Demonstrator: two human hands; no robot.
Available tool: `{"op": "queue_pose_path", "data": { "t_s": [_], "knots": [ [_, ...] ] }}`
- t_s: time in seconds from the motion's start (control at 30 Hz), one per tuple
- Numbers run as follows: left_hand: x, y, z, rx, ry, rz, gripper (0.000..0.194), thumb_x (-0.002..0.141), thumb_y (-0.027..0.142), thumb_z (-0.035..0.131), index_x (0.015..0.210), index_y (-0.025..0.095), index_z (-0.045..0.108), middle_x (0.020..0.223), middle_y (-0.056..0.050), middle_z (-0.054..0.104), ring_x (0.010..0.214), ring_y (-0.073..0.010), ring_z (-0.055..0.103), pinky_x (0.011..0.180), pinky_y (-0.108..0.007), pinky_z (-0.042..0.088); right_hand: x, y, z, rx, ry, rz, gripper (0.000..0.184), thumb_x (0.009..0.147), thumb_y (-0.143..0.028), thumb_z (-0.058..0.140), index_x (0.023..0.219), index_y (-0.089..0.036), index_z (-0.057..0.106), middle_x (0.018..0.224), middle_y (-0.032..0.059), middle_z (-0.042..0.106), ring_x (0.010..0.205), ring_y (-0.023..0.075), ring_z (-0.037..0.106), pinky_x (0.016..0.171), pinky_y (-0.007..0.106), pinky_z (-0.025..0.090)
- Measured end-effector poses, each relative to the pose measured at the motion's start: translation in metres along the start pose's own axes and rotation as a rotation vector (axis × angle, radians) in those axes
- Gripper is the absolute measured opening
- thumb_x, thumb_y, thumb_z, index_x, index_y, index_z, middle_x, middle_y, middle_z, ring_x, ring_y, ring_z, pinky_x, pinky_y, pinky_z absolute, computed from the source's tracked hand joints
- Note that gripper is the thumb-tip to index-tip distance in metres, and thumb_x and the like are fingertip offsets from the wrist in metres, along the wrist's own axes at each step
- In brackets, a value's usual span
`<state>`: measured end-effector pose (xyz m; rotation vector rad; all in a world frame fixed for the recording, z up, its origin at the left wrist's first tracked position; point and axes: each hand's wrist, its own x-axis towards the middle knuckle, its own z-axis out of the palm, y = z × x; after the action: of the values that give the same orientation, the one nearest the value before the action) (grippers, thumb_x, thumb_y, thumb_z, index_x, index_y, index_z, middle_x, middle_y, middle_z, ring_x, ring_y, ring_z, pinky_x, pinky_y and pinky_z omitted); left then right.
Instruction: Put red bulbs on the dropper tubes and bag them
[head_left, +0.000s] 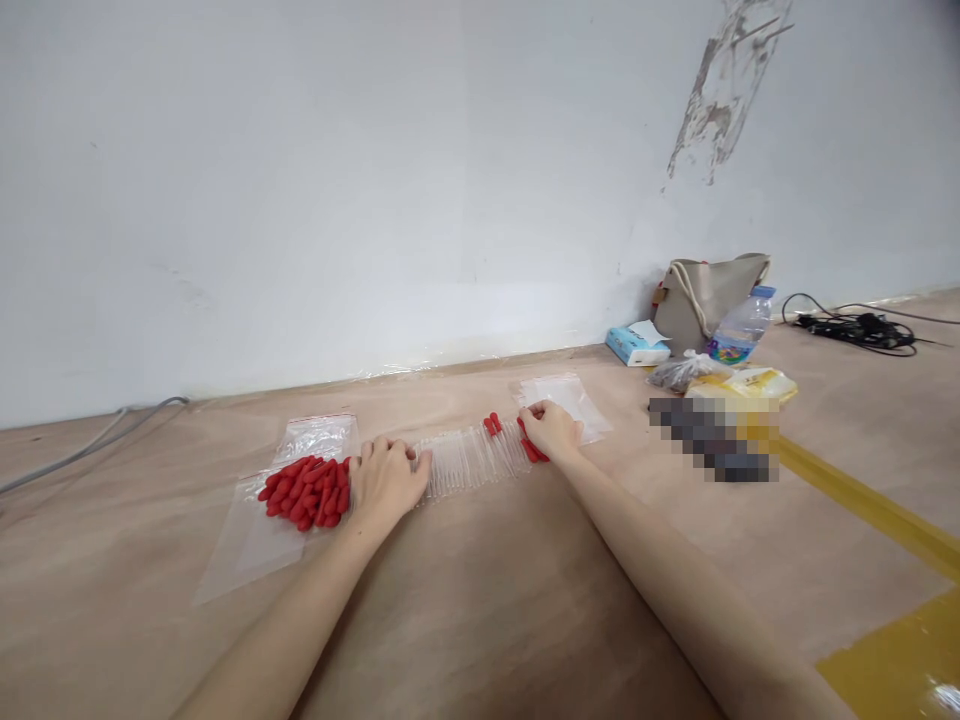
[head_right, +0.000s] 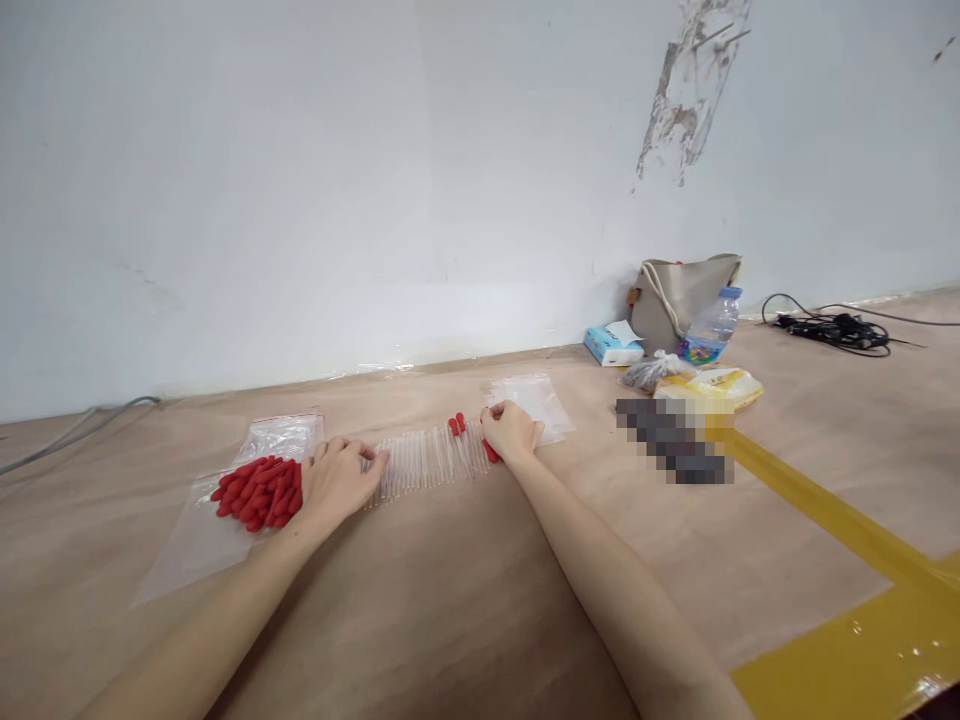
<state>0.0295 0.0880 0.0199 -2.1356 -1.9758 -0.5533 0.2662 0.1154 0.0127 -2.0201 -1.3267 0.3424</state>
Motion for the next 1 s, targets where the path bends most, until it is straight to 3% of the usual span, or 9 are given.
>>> {"op": "queue_pose_path", "data": {
  "t_s": [0.37,0.67,0.8,0.9,1.0],
  "knots": [
    [0.012,0.023,0.0,0.172,-0.029,-0.076,0.036,0.072,0.033,0.045,0.076,0.005,0.068,0.088,-0.023,0.054,0.09,-0.0358,0.047,0.073,-0.043,0.034,-0.002,0.001,-0.003,0.008,0.043,-0.033,0.021,0.075,-0.038,0.048,0.074,-0.022,0.061,0.077,0.003,0.067,0.081,0.0216,0.058,0.084,0.042,0.026],
    [0.014,0.03,-0.003,0.156,-0.173,-0.158,0.038,0.072,0.034,0.045,0.083,0.006,0.067,0.096,-0.025,0.055,0.095,-0.0364,0.047,0.076,-0.044,0.032,0.001,0.004,-0.001,0.077,0.031,-0.014,0.024,0.071,-0.04,0.053,0.085,-0.023,0.063,0.078,0.0011,0.066,0.081,0.0195,0.058,0.082,0.037,0.031],
    [0.018,0.032,-0.014,0.139,-0.209,-0.182,0.039,0.075,0.036,0.042,0.085,0.007,0.067,0.1,-0.024,0.055,0.099,-0.0359,0.046,0.08,-0.043,0.033,0.004,0.007,-0.001,0.193,0.11,-0.055,0.02,0.07,-0.036,0.054,0.08,-0.022,0.065,0.072,0.0007,0.064,0.072,0.0174,0.058,0.073,0.032,0.036],
    [0.017,0.03,-0.028,0.075,-0.181,-0.123,0.036,0.079,0.034,0.037,0.083,0.01,0.064,0.098,-0.02,0.056,0.098,-0.0349,0.048,0.077,-0.041,0.036,0.007,0.007,-0.002,0.257,0.168,-0.089,0.028,0.077,-0.036,0.046,0.091,-0.018,0.063,0.078,0.0033,0.063,0.071,0.0158,0.057,0.067,0.028,0.039],
    [0.005,0.022,-0.041,-0.033,-0.119,0.073,0.028,0.084,0.029,0.033,0.086,0.012,0.056,0.088,-0.014,0.059,0.086,-0.0279,0.054,0.071,-0.036,0.039,0.003,0.002,-0.001,0.341,0.252,-0.186,0.035,0.081,-0.036,0.042,0.1,-0.014,0.06,0.085,0.0072,0.06,0.072,0.0152,0.055,0.066,0.027,0.042]
  ]
}}
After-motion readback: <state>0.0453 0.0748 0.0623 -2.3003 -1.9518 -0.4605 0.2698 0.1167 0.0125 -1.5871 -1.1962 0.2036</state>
